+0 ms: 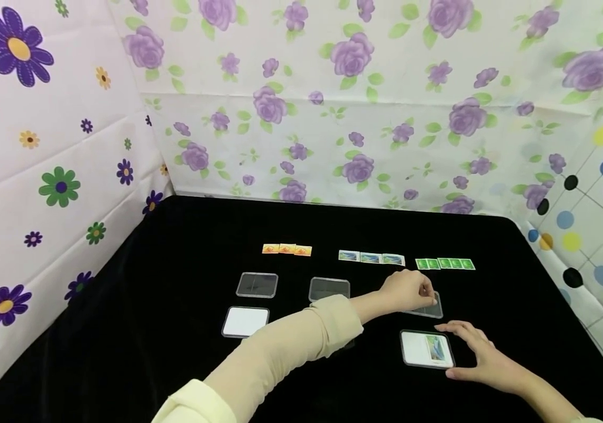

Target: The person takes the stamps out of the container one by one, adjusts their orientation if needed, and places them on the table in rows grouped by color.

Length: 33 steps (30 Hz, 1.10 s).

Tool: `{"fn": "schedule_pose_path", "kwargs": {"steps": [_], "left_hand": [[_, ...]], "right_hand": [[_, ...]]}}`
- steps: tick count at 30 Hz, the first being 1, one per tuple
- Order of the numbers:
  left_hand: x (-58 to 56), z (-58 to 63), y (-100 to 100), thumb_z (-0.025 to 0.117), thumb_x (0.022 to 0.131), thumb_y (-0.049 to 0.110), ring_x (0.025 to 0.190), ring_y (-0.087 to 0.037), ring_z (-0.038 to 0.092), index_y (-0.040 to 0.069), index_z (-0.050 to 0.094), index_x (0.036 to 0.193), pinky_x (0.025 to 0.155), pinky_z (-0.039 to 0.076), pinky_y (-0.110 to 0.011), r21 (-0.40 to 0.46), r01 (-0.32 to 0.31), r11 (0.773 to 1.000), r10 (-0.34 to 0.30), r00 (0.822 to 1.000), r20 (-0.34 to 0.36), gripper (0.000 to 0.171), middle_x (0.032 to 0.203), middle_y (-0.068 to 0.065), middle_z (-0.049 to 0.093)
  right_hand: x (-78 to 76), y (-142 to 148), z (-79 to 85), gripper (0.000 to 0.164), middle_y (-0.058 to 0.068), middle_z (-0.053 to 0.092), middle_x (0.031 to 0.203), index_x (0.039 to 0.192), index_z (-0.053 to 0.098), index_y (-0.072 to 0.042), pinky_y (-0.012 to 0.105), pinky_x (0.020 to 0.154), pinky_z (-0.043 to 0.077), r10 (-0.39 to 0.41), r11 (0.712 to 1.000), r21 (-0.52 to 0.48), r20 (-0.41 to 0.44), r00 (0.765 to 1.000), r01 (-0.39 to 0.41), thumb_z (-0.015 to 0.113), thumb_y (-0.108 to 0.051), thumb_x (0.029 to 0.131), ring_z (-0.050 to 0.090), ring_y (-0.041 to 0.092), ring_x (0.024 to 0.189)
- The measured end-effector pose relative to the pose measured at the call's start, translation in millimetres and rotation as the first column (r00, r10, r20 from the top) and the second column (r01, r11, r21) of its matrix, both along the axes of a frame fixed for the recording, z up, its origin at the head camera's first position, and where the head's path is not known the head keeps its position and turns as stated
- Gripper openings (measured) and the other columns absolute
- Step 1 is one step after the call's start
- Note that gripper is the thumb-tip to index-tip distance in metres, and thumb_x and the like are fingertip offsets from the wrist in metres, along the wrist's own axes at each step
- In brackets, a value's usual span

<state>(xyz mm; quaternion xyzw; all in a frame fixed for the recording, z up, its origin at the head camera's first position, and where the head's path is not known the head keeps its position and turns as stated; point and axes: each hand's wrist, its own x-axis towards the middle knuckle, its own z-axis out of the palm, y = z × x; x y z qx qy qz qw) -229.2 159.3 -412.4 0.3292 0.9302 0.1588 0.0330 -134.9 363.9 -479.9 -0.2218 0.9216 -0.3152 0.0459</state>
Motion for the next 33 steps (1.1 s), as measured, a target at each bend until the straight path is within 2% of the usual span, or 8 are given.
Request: {"fn": "schedule_pose_path", "kwargs": {"steps": [3,5,8,11,13,19,26,33], "left_hand": [[5.1,1.5,-3,0.061,0.091,0.04,0.054,0.01,0.047,0.031,0.069,0.093,0.046,0.036,-0.006,-0.003,0.036,0.999,-0.036,0.999,-0.014,0.013,0.089,0.021,0.067],[8.4,3.2,-5,0.061,0.09,0.041,0.055,0.01,0.047,0.031,0.069,0.091,0.047,0.036,-0.006,-0.008,0.046,0.999,-0.046,0.999,-0.023,0.012,0.087,0.022,0.066],[14.6,5.9,-8,0.062,0.09,0.041,0.057,0.011,0.048,0.031,0.069,0.089,0.048,0.035,-0.005,-0.026,0.077,0.997,-0.077,0.997,-0.031,0.012,0.084,0.022,0.065],[21.3,7.4,-11,0.062,0.09,0.04,0.062,0.012,0.048,0.031,0.069,0.09,0.051,0.035,-0.004,-0.049,0.129,0.99,-0.131,0.991,-0.031,0.012,0.083,0.022,0.064],[25.8,6.3,-13,0.062,0.09,0.04,0.064,0.012,0.048,0.03,0.069,0.091,0.051,0.035,-0.003,-0.058,0.172,0.983,-0.174,0.984,-0.041,0.012,0.082,0.021,0.063],[37.0,-2.3,-20,0.064,0.089,0.039,0.06,0.011,0.044,0.03,0.069,0.09,0.05,0.034,-0.004,-0.078,0.241,0.967,-0.246,0.967,-0.063,0.011,0.073,0.021,0.058],[35.2,-6.1,-30,0.065,0.088,0.037,0.066,0.011,0.045,0.031,0.069,0.09,0.055,0.033,-0.004,-0.076,0.281,0.957,-0.288,0.952,-0.104,0.008,0.079,0.02,0.059],[37.1,-11.3,-36,0.065,0.087,0.042,0.072,0.012,0.047,0.032,0.07,0.096,0.058,0.032,-0.004,-0.1,0.245,0.964,-0.257,0.957,-0.134,0.015,0.085,0.02,0.061]], "right_hand": [[-1.4,6,1.3,0.067,-0.026,0.029,0.129,0.136,0.041,-0.018,0.036,0.079,0.042,0.029,0.999,-0.019,0.043,0.999,-0.028,0.075,-0.017,0.079,0.02,-0.024,0.106],[-1.6,9,0.8,0.066,-0.025,0.03,0.129,0.135,0.042,-0.017,0.021,0.076,0.04,0.048,0.999,-0.022,0.039,0.998,-0.047,0.075,-0.016,0.078,0.023,-0.023,0.107],[-0.3,12,-1.2,0.066,-0.019,0.033,0.13,0.135,0.042,-0.017,0.013,0.073,0.037,0.062,0.998,-0.034,0.032,0.998,-0.061,0.076,-0.016,0.077,0.022,-0.024,0.108],[1.8,13,-2.2,0.067,-0.017,0.034,0.131,0.135,0.042,-0.019,0.013,0.072,0.037,0.055,0.998,-0.03,0.02,0.998,-0.055,0.076,-0.016,0.077,0.02,-0.026,0.108],[2.8,13,-1.7,0.068,-0.019,0.033,0.131,0.136,0.041,-0.019,0.024,0.074,0.044,0.051,0.998,-0.034,0.019,0.999,-0.05,0.076,-0.015,0.078,0.02,-0.026,0.108],[4.3,14,-2.4,0.065,-0.032,0.027,0.13,0.134,0.042,-0.012,0.019,0.07,0.042,0.091,0.995,-0.051,0.009,0.996,-0.09,0.075,-0.011,0.078,0.022,-0.025,0.108],[-1.1,11,2.0,0.064,-0.033,0.027,0.129,0.129,0.047,-0.013,0.013,0.069,0.038,0.07,0.997,-0.016,-0.049,0.996,-0.071,0.079,-0.016,0.074,0.024,-0.022,0.106],[-3.3,8,-0.9,0.062,-0.035,0.026,0.127,0.128,0.048,-0.013,0.013,0.07,0.037,0.069,0.997,-0.026,-0.028,0.997,-0.07,0.079,-0.017,0.075,0.023,-0.023,0.106]]}}
